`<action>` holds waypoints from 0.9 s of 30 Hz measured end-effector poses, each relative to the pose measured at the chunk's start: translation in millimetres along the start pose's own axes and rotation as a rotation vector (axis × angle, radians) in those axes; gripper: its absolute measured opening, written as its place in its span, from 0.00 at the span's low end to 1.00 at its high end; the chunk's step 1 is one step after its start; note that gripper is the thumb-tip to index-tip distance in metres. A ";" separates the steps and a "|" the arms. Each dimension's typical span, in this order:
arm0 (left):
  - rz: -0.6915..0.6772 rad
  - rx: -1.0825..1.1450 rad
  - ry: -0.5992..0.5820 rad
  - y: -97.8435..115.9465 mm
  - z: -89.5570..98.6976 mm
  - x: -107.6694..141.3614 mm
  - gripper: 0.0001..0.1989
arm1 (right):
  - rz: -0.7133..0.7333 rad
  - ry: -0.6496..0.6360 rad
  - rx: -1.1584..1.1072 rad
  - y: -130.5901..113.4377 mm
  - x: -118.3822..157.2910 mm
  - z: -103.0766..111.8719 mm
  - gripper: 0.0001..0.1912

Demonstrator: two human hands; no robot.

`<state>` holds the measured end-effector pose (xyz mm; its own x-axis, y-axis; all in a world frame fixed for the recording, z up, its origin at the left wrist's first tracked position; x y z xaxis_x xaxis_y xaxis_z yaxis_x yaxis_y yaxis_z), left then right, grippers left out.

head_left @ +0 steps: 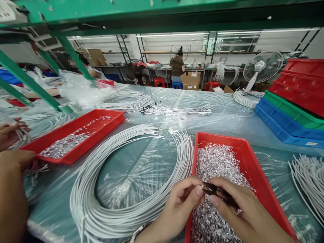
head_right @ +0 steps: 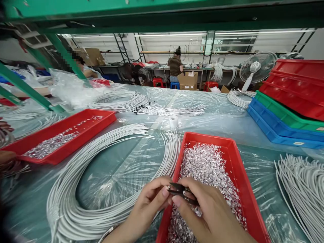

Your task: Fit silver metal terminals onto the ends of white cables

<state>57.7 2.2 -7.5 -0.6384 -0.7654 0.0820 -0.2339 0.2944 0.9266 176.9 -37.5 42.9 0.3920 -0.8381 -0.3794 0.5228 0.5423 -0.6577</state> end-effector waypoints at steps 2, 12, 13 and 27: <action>-0.045 -0.034 0.056 2.0 2.5 2.3 0.10 | 0.025 0.028 0.041 -0.5 0.7 0.4 0.09; -0.106 -0.065 0.114 8.1 4.3 1.7 0.06 | 0.169 0.042 0.107 -7.2 -4.3 1.4 0.10; -0.098 -0.049 0.101 8.0 3.4 1.9 0.06 | 0.175 0.039 0.102 -7.7 -4.4 1.3 0.10; -0.090 -0.111 0.136 6.5 4.5 4.6 0.08 | 0.181 0.025 0.083 -6.2 -3.5 0.9 0.11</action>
<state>49.9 3.2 -2.8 -0.5119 -0.8582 0.0387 -0.1984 0.1619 0.9667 172.9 -37.8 48.9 0.4668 -0.7270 -0.5035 0.5066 0.6865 -0.5216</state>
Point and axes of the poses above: each hand's wrist, its own x-axis away from the middle knuckle, its own z-axis out of the back of the hand, y = z × x, the point moved 6 cm from there along -x, towards the middle knuckle, and after that the axes turned 14 degrees about z, right-handed, at the moved point
